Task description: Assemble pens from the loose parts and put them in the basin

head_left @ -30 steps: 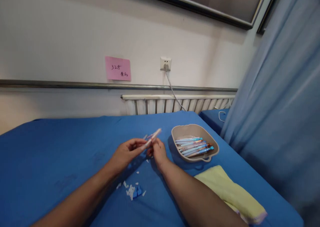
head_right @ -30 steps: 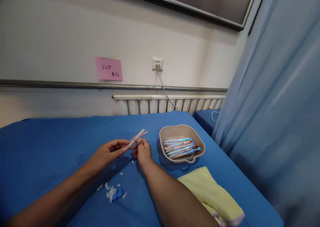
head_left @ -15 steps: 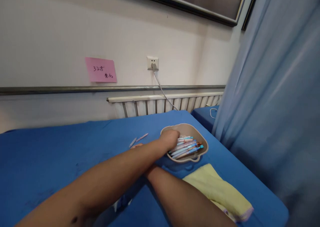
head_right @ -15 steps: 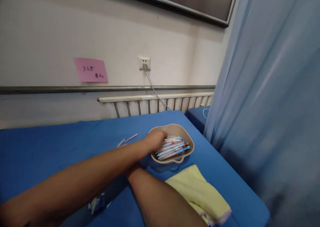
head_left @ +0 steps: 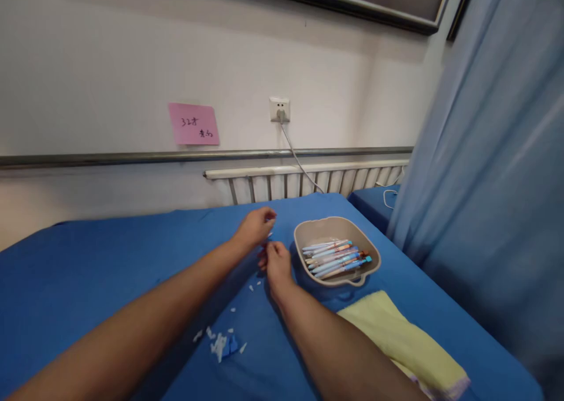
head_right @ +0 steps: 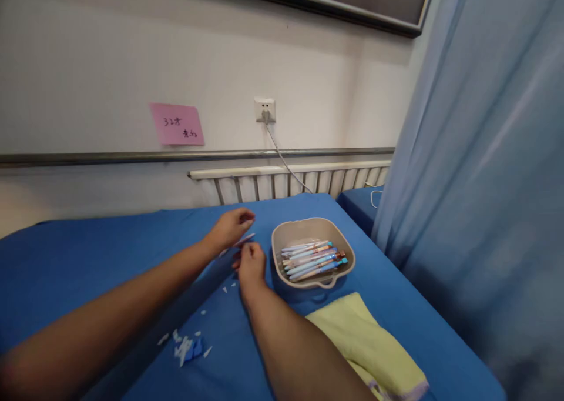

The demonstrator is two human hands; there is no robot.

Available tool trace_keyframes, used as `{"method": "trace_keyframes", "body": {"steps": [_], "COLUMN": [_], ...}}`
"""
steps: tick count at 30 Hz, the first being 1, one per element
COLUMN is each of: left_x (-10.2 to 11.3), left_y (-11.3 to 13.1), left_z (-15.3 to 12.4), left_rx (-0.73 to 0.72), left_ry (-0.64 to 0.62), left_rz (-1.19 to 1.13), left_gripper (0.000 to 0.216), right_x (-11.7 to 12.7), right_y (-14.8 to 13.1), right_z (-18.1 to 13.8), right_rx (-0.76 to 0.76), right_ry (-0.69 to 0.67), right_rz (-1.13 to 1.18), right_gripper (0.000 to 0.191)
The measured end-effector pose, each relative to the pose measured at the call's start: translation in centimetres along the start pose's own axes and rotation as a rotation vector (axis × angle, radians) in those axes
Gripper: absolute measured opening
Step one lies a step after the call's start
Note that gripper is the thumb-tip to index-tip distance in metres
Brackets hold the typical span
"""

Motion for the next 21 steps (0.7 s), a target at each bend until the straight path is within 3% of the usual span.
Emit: {"method": "trace_keyframes", "body": {"steps": [3, 6, 9, 13, 21], "left_x": [0.0, -1.4, -2.8, -3.8, -3.3], "left_y": [-5.5, -8.2, -8.2, -6.7, -6.5], "left_z": [-1.0, -2.5, -3.5, -4.2, -6.8], "left_rx": [0.158, 0.232, 0.216, 0.133, 0.029], "left_ry": [-0.019, -0.061, -0.070, -0.050, -0.036], "left_rz": [0.072, 0.112, 0.124, 0.118, 0.083], "left_gripper": [0.026, 0.029, 0.037, 0.025, 0.023], "right_x": [0.5, 1.1, 1.3, 1.1, 0.9], "right_y": [0.0, -0.2, -0.3, -0.1, 0.0], "right_z": [0.6, 1.0, 0.7, 0.2, -0.3], "right_rx": [-0.049, -0.041, -0.034, -0.034, -0.028], "right_ry": [0.080, 0.122, 0.106, 0.064, -0.032], "right_rz": [0.035, 0.060, 0.058, 0.029, -0.052], "right_gripper": [0.021, 0.019, 0.020, 0.021, 0.023]}}
Point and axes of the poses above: each hand's wrist, its own z-axis towards the middle knuckle, its own x-axis out of the back of the hand, y = z × x, the point moved 1 cm from there along z, towards the middle knuckle, and after that the axes turned 9 degrees about y, right-handed, at the moved point
